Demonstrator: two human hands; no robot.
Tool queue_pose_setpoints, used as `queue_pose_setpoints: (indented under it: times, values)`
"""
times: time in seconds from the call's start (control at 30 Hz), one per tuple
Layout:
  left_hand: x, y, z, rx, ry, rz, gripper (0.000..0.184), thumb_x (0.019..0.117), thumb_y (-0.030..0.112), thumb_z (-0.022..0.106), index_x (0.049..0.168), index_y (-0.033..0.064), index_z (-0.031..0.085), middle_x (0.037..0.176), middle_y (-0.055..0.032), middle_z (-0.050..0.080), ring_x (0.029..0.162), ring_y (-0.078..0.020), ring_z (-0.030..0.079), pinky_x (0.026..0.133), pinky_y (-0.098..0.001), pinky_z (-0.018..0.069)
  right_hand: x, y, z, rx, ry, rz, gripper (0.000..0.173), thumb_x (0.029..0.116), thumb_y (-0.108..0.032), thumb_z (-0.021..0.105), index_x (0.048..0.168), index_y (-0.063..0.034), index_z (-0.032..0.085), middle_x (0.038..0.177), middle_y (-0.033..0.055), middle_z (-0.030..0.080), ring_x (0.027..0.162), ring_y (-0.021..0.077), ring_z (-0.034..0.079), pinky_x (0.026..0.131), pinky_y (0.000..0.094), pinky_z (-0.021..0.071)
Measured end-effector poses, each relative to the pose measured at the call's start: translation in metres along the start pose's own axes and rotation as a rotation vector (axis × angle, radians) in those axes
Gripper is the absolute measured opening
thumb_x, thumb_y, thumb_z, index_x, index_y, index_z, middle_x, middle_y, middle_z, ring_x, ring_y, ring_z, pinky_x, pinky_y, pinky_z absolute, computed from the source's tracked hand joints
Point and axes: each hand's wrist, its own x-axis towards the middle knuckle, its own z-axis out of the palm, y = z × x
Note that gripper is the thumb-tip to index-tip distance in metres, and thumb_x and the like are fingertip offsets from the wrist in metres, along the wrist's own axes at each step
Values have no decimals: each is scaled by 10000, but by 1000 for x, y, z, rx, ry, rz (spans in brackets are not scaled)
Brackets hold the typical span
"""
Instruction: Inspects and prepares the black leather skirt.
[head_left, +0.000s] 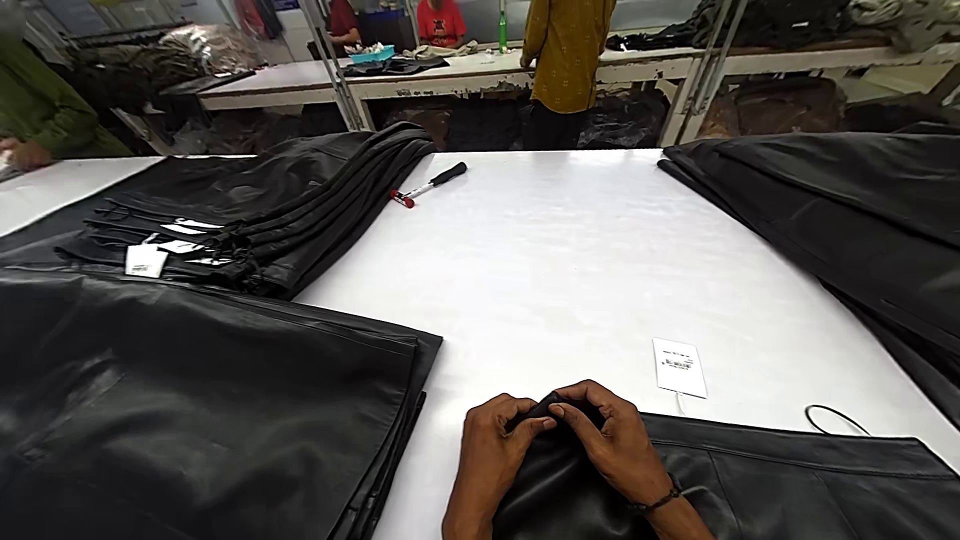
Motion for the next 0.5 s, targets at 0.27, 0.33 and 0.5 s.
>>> queue_pose_setpoints:
  times: [0.27,0.33,0.5]
  values:
    - [1,2,-1,73,0,-104,273,912,408,754,951,143,804,796,47,714,720,-34,662,680,-220,556,2,6,9,-199,86,-183,264,972,-363,648,1054,-149,780,930,-67,718,860,17,679,775,193,581]
    - [2,1,0,110,16,-111,276,912,411,749,944,143,805,778,48,707,707,-36,654,673,-224,548,1,8,10,-257,96,-201,313,981,-382,629,1111,-136,773,944,-56,728,875,34,680,796,219,575]
    - [4,0,1,188,33,-169,293,916,427,735,897,141,796,740,41,689,664,-55,630,654,-262,532,2,6,11,-430,152,-348,262,998,-248,576,1120,-108,761,1087,38,726,1025,179,673,896,326,559]
